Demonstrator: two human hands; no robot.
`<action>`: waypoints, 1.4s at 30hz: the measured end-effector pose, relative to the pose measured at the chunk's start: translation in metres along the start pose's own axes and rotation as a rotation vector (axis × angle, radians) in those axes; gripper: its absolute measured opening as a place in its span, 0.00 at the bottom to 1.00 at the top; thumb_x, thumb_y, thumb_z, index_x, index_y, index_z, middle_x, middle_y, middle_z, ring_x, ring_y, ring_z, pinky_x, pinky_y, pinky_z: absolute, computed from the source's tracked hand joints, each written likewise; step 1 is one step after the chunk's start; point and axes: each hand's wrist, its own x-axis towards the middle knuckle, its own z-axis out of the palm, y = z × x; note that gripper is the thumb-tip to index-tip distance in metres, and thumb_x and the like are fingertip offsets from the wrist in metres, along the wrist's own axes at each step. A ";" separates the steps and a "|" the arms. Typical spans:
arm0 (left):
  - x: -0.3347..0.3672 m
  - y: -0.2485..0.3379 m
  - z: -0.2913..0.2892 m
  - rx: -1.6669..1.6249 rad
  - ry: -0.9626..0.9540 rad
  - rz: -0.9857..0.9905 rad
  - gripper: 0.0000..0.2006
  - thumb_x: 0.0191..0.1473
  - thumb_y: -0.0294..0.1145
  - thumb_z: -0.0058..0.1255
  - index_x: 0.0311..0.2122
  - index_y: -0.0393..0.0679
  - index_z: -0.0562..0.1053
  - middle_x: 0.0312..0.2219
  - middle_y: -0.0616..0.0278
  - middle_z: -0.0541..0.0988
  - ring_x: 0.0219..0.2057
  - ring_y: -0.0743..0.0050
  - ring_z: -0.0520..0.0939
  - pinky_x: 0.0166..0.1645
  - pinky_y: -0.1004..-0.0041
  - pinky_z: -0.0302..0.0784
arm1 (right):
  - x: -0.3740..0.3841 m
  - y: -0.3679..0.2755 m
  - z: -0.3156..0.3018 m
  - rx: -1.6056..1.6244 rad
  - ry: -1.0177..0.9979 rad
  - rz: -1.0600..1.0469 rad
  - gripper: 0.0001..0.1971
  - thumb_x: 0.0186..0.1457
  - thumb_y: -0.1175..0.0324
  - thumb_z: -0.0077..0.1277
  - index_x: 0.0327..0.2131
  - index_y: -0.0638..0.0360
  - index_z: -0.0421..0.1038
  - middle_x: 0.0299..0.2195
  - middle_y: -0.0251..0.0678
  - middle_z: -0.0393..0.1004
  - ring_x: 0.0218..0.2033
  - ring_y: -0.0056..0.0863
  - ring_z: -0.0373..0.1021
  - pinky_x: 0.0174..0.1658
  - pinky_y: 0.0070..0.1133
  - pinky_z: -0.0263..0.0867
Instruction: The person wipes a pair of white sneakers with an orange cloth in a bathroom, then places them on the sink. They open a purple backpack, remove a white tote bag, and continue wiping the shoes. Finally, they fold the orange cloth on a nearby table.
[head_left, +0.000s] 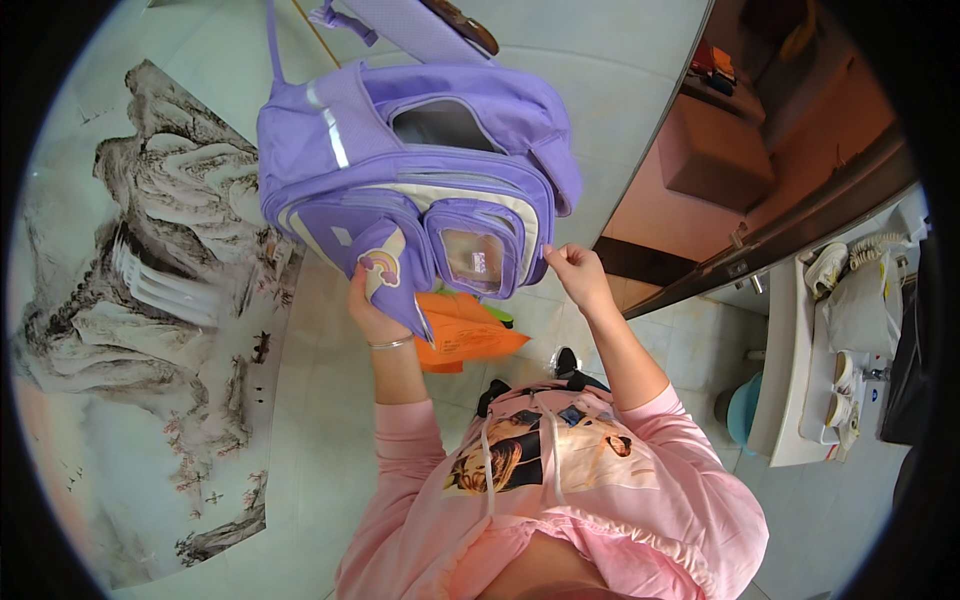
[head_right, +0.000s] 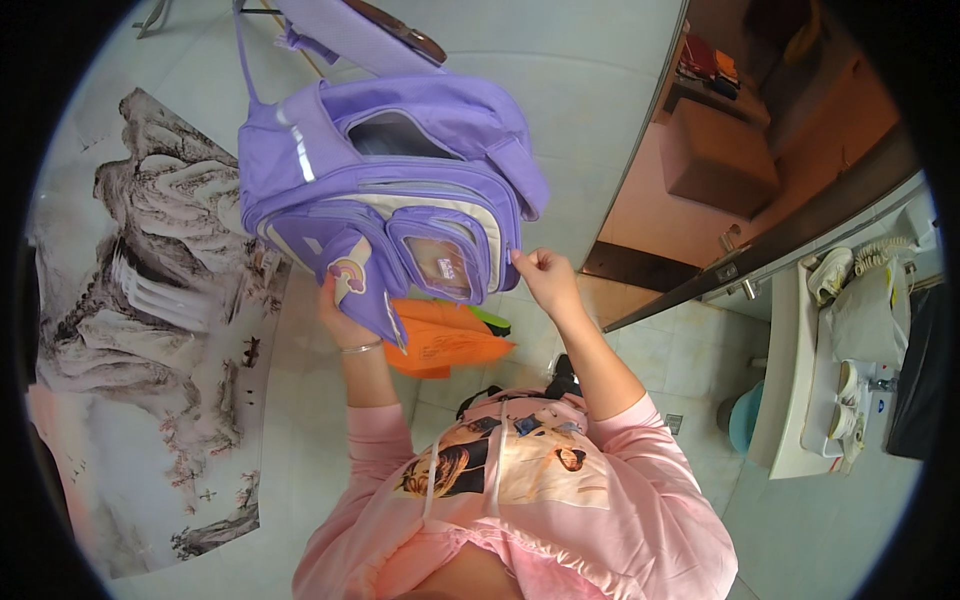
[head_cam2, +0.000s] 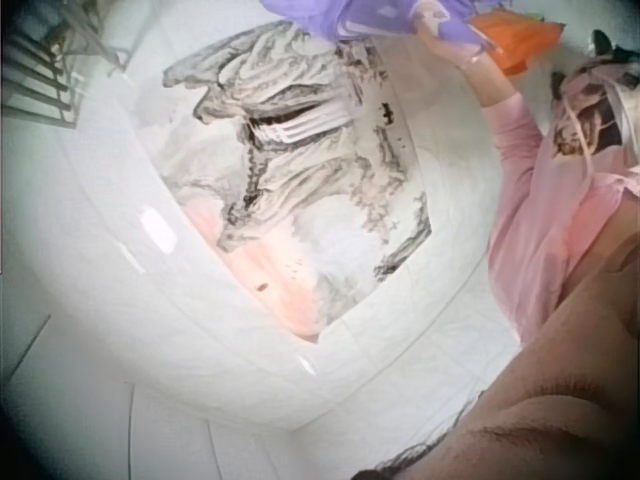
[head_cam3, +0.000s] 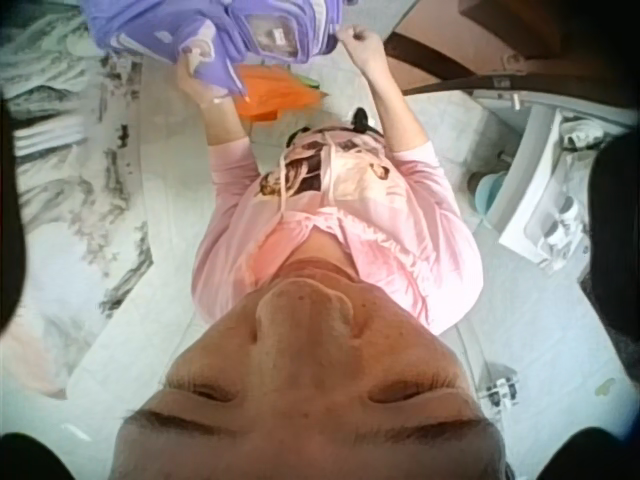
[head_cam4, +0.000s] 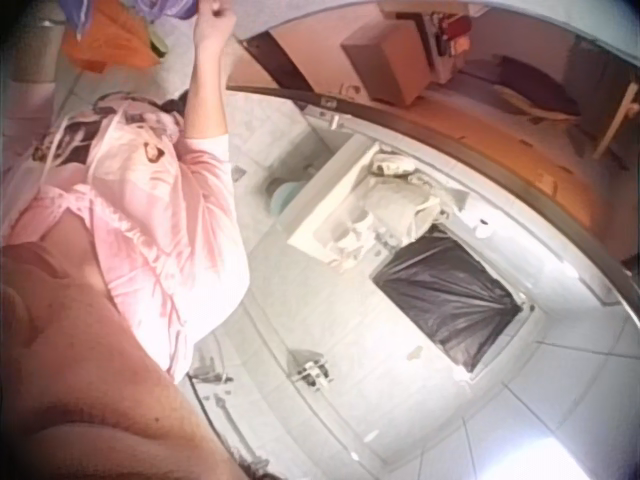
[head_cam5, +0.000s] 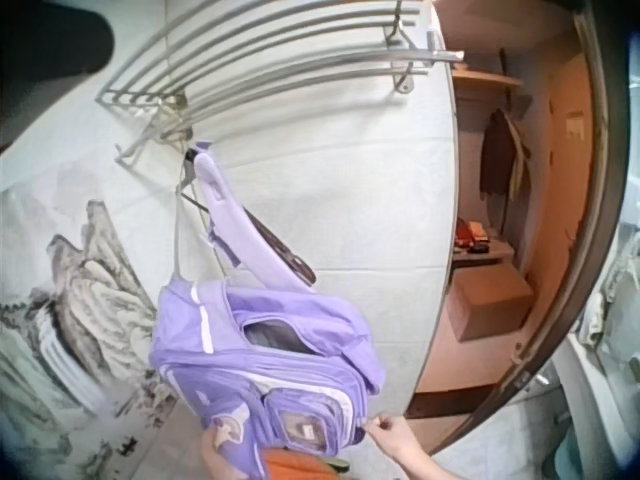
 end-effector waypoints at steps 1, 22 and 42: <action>0.000 0.000 -0.002 0.021 0.055 -0.027 0.22 0.57 0.43 0.38 0.49 0.36 0.67 0.44 0.51 0.75 0.43 0.57 0.78 0.45 0.61 0.76 | -0.001 0.004 0.003 -0.028 0.002 -0.029 0.17 0.54 0.61 0.55 0.18 0.59 0.65 0.13 0.22 0.60 0.18 0.13 0.54 0.22 0.18 0.53; -0.035 -0.016 0.018 1.154 0.194 0.422 0.19 0.55 0.45 0.53 0.35 0.35 0.73 0.29 0.62 0.75 0.27 0.76 0.72 0.33 0.74 0.69 | -0.013 -0.019 0.049 -0.337 0.255 -0.776 0.12 0.44 0.79 0.53 0.36 0.63 0.69 0.35 0.43 0.65 0.33 0.38 0.66 0.37 0.27 0.65; 0.008 -0.094 0.037 1.581 -0.058 0.320 0.15 0.54 0.39 0.48 0.29 0.34 0.72 0.20 0.51 0.78 0.23 0.53 0.79 0.30 0.62 0.73 | -0.029 0.012 0.060 -0.410 -0.065 -0.773 0.18 0.48 0.77 0.50 0.45 0.65 0.67 0.44 0.50 0.71 0.44 0.48 0.69 0.48 0.34 0.66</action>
